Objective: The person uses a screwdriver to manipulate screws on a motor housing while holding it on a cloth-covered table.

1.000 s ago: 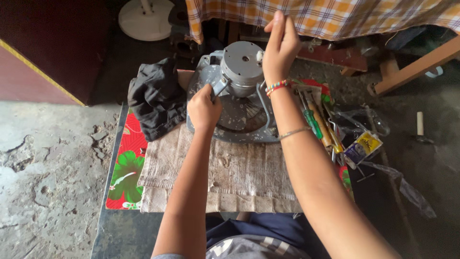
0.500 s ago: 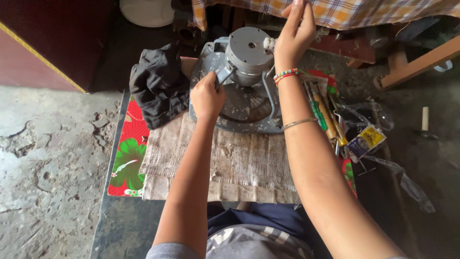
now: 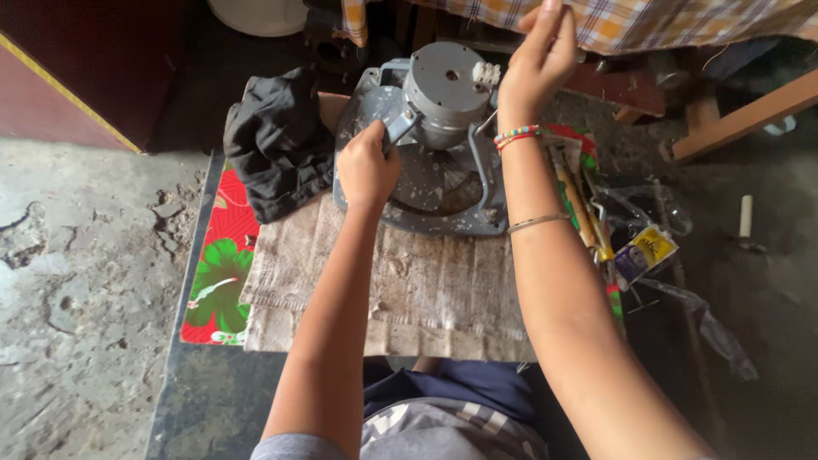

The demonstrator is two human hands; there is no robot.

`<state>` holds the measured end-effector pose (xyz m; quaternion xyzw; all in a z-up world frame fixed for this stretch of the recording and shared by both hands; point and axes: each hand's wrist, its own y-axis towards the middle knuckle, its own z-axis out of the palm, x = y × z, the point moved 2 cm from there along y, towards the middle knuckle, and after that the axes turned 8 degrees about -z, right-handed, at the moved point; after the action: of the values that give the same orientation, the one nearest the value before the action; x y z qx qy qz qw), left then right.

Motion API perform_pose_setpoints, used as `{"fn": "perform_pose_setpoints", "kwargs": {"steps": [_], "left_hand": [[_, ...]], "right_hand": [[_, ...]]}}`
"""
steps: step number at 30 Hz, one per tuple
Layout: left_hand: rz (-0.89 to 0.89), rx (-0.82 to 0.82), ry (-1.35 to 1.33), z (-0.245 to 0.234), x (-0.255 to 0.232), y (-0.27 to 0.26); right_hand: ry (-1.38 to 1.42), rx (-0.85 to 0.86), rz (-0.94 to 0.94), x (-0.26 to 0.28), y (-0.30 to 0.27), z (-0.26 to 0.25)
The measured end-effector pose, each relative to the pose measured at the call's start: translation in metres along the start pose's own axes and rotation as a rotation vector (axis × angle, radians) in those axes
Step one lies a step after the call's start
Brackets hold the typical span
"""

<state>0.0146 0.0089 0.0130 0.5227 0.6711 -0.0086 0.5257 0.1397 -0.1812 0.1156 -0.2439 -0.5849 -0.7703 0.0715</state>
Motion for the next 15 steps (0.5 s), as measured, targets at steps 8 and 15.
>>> {"fn": "perform_pose_setpoints", "kwargs": {"steps": [8, 15], "left_hand": [[-0.016, 0.016, -0.015, 0.0, 0.002, -0.002], [-0.001, -0.001, -0.017, 0.0, 0.003, -0.002]], "right_hand": [[-0.046, -0.007, 0.053, -0.006, -0.004, 0.0], [-0.038, 0.173, -0.077, 0.026, -0.002, 0.009]]}}
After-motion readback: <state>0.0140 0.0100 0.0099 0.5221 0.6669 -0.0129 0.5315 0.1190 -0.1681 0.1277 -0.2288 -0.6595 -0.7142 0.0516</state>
